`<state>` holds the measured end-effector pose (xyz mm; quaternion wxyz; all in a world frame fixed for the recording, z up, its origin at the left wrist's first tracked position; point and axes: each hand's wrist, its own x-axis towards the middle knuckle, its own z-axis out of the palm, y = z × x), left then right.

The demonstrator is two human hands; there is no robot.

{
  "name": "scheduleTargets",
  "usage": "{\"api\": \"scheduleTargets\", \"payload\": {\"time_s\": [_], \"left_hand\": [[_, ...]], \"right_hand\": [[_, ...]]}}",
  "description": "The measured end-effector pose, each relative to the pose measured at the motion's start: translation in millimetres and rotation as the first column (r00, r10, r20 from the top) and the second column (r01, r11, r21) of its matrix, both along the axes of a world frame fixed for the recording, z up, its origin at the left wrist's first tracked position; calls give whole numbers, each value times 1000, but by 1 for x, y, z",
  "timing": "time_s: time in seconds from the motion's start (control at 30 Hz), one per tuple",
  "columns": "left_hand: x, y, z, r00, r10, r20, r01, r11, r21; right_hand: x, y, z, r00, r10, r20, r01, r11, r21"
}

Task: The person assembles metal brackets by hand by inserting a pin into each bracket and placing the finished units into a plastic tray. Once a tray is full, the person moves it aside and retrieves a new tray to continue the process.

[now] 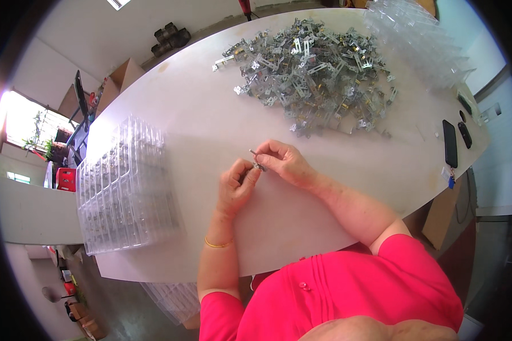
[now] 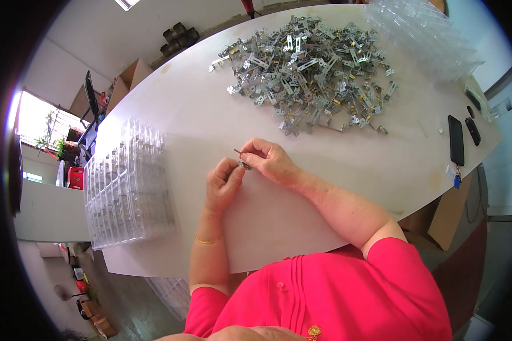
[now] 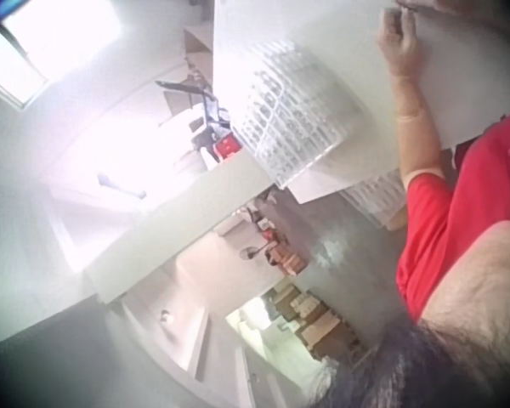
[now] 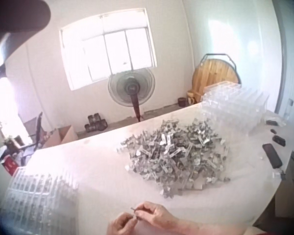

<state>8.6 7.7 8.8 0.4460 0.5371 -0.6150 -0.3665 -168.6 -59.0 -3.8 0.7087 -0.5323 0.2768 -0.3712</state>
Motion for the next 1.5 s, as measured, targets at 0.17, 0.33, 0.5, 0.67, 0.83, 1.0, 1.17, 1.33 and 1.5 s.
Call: {"api": "scheduleTargets", "payload": {"time_s": [0.17, 0.33, 0.5, 0.67, 0.83, 1.0, 1.17, 1.33, 1.5], "left_hand": [[-15, 1, 0, 985, 42, 167, -18, 990, -143], [-13, 3, -1, 940, 259, 221, -189, 937, -294], [-16, -7, -7, 941, 253, 224, -141, 896, -421], [-2, -6, -1, 949, 244, 199, -155, 912, -380], [9, -4, -3, 991, 0, 137, -1, 1000, 1], [-2, -6, -12, 963, 258, -71, -262, 964, -45], [-8, -8, -11, 945, 317, 86, -292, 930, -223], [-9, -12, -14, 916, 347, 200, -261, 896, -359], [-4, -10, -17, 883, 361, 300, -200, 868, -456]], "right_hand": [[6, 1, -6, 980, -109, 169, 117, 992, -39], [10, 7, -3, 987, -94, 129, 98, 995, -25], [8, -1, -6, 984, -165, 64, 169, 984, -61], [4, -4, -2, 965, -248, 89, 252, 967, -37], [5, -5, -11, 966, -236, 107, 244, 967, -70], [4, 3, -10, 947, -319, 32, 315, 910, -269], [6, 14, 7, 907, -374, -196, 257, 857, -446], [6, 9, 2, 888, -413, -201, 244, 796, -554], [11, 10, 8, 890, -425, -166, 233, 737, -635]]}}
